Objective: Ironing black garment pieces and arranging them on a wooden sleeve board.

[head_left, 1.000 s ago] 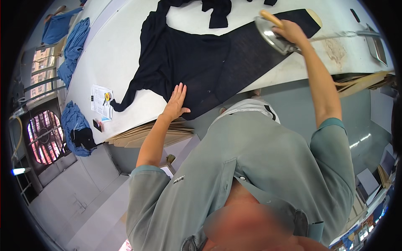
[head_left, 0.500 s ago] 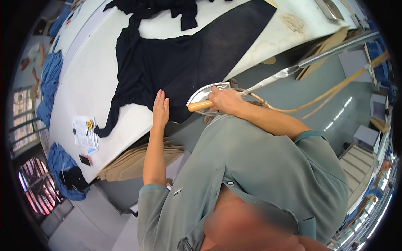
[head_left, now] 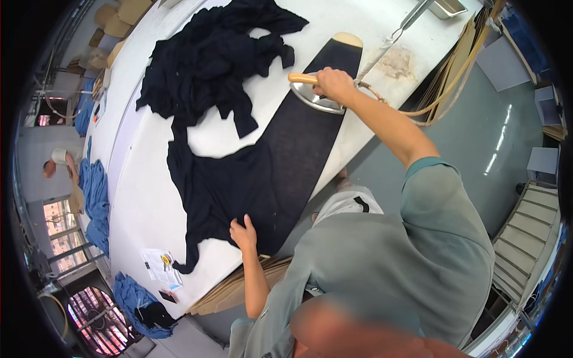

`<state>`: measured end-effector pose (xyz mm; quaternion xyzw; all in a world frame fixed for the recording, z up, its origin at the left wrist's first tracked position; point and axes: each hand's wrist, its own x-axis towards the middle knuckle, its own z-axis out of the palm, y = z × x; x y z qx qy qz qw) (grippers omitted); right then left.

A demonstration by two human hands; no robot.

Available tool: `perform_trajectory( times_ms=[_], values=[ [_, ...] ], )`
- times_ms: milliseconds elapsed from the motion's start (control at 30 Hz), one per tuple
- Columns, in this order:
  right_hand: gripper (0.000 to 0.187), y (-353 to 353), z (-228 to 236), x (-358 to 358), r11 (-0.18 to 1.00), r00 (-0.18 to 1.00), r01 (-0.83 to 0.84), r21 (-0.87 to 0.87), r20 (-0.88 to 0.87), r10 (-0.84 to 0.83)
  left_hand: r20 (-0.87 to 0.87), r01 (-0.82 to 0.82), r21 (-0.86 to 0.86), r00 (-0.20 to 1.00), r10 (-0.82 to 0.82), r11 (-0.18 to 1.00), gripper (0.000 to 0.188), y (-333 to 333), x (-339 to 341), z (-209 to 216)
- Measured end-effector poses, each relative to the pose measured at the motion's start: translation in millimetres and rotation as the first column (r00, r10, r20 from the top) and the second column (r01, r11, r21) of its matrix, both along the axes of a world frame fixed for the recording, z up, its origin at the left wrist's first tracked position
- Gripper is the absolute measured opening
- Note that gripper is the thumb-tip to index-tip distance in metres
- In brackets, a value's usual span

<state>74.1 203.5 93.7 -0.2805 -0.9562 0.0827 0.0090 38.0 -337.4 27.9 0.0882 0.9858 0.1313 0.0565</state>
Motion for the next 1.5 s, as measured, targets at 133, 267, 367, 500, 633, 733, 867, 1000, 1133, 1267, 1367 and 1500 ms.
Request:
perform_trajectory(
  times_ms=[133, 267, 367, 500, 633, 733, 867, 1000, 1133, 1267, 1367, 1500],
  values=[
    [0.037, 110, 4, -11, 0.999, 0.999, 0.032, -0.016, 0.004, -0.032, 0.111, -0.2, 0.014, 0.974, 0.198, 0.98, 0.056, -17, -13, -7],
    [0.036, 189, 10, -15, 0.992, 0.992, 0.113, -0.057, 0.064, -0.109, 0.151, -0.238, 0.03, 0.961, 0.231, 0.971, 0.054, -17, -24, -16],
    [0.038, 225, 2, -14, 0.983, 0.981, 0.173, -0.057, 0.103, -0.166, 0.114, -0.173, 0.062, 0.98, 0.165, 0.983, 0.053, -18, -27, -16],
    [0.041, 250, -15, -3, 0.982, 0.979, 0.179, -0.062, 0.111, -0.171, 0.083, -0.11, 0.079, 0.991, 0.104, 0.991, 0.052, -16, -37, -20],
    [0.046, 191, -11, 26, 0.989, 0.996, 0.0, -0.148, 0.093, 0.014, 0.077, -0.073, 0.065, 0.995, 0.068, 0.995, 0.051, -18, -41, -25],
    [0.048, 122, -16, 51, 0.99, 0.991, -0.104, -0.096, 0.073, 0.111, 0.044, -0.003, 0.116, 0.999, -0.002, 0.993, 0.05, -21, -42, -23],
    [0.041, -12, 3, 96, 0.969, 0.958, -0.212, -0.128, 0.169, 0.232, 0.014, 0.083, 0.114, 0.996, -0.085, 0.99, 0.046, -9, -34, -12],
    [0.037, -93, 6, 161, 0.958, 0.961, -0.233, -0.169, 0.107, 0.253, 0.115, 0.225, -0.037, 0.969, -0.219, 0.974, 0.05, 15, -29, 25],
    [0.04, -103, 0, 223, 0.992, 0.993, 0.031, -0.125, 0.117, -0.017, 0.168, 0.38, 0.088, 0.906, -0.389, 0.921, 0.05, 4, -43, 38],
    [0.045, -89, 50, 251, 0.98, 0.986, 0.168, -0.11, 0.037, -0.165, 0.333, 0.177, 0.481, 0.869, -0.366, 0.859, 0.052, -43, -32, 28],
    [0.046, -97, 72, 236, 0.984, 0.986, 0.166, -0.063, -0.017, -0.167, 0.482, -0.242, 0.788, 0.815, -0.322, 0.566, 0.054, -75, -15, 25],
    [0.051, -117, 66, 191, 0.96, 0.973, 0.227, -0.161, 0.007, -0.229, 0.559, -0.642, 0.761, 0.723, -0.407, -0.095, 0.057, -98, 0, 25]
  ],
)
